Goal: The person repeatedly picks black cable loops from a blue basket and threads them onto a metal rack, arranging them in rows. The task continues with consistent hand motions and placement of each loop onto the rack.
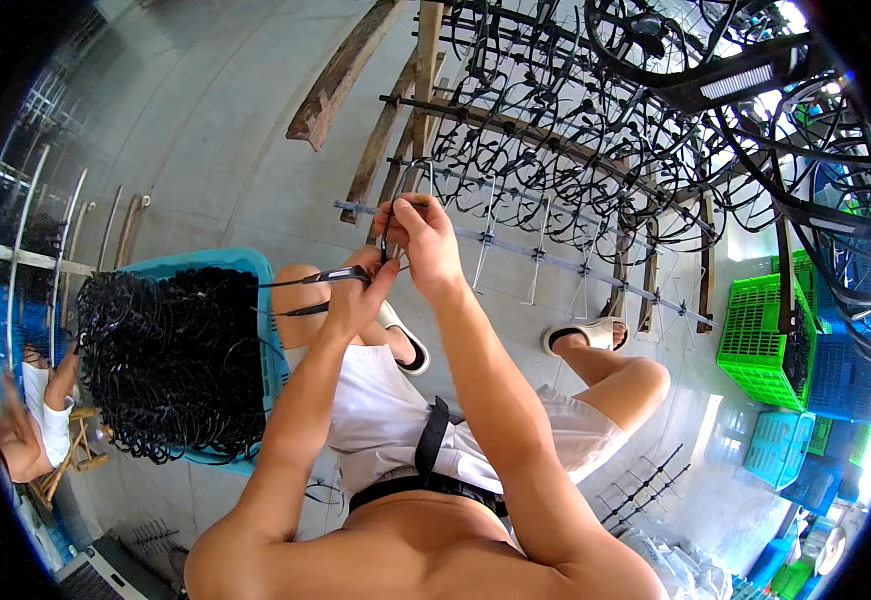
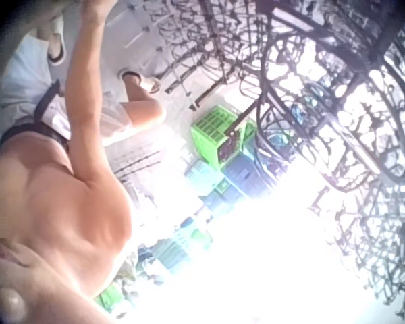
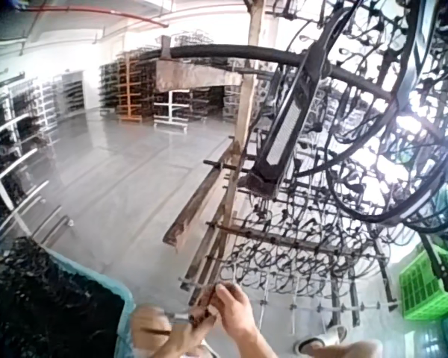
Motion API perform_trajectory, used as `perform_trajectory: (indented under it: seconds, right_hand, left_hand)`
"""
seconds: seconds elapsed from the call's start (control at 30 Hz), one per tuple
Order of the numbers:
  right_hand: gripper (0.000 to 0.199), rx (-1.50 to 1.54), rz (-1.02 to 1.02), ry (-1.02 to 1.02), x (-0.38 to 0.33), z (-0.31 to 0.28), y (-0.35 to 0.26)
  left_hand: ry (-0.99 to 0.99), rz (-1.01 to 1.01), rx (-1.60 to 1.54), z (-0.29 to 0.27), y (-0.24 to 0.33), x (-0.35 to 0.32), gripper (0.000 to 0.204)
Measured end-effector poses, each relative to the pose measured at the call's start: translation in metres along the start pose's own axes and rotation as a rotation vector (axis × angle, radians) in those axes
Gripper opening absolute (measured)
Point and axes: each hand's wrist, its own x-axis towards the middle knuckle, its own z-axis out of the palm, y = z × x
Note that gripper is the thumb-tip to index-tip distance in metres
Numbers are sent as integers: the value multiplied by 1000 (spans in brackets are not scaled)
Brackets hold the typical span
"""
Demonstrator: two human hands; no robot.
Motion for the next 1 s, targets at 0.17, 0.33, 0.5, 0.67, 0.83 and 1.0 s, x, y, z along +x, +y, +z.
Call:
perform_trajectory:
  seconds: [0.17, 0.33, 0.5, 0.67, 0.83, 1.0]
  right_hand:
    - [33, -22, -20, 30, -2, -13, 2]
    - [32, -170, -143, 102, -14, -8, -4]
    - [31, -851, -464, -129, -81, -9, -12]
    - [35, -317, 149, -627, -119, -13, -23]
    - [15, -10, 367, -310, -137, -26, -102]
    - [14, 397, -37, -124, -86, -32, -138]
  left_hand:
    - [-98, -407, -253, -7, 27, 7, 22]
    - [12, -217, -105, -10, 35, -3, 24]
    - [109, -93, -812, -17, 75, -39, 46]
    - [-79, 36, 143, -24, 113, -50, 63]
    - [-391, 109, -365, -32, 96, -35, 69]
    - [-130, -200, -167, 20, 89, -37, 20]
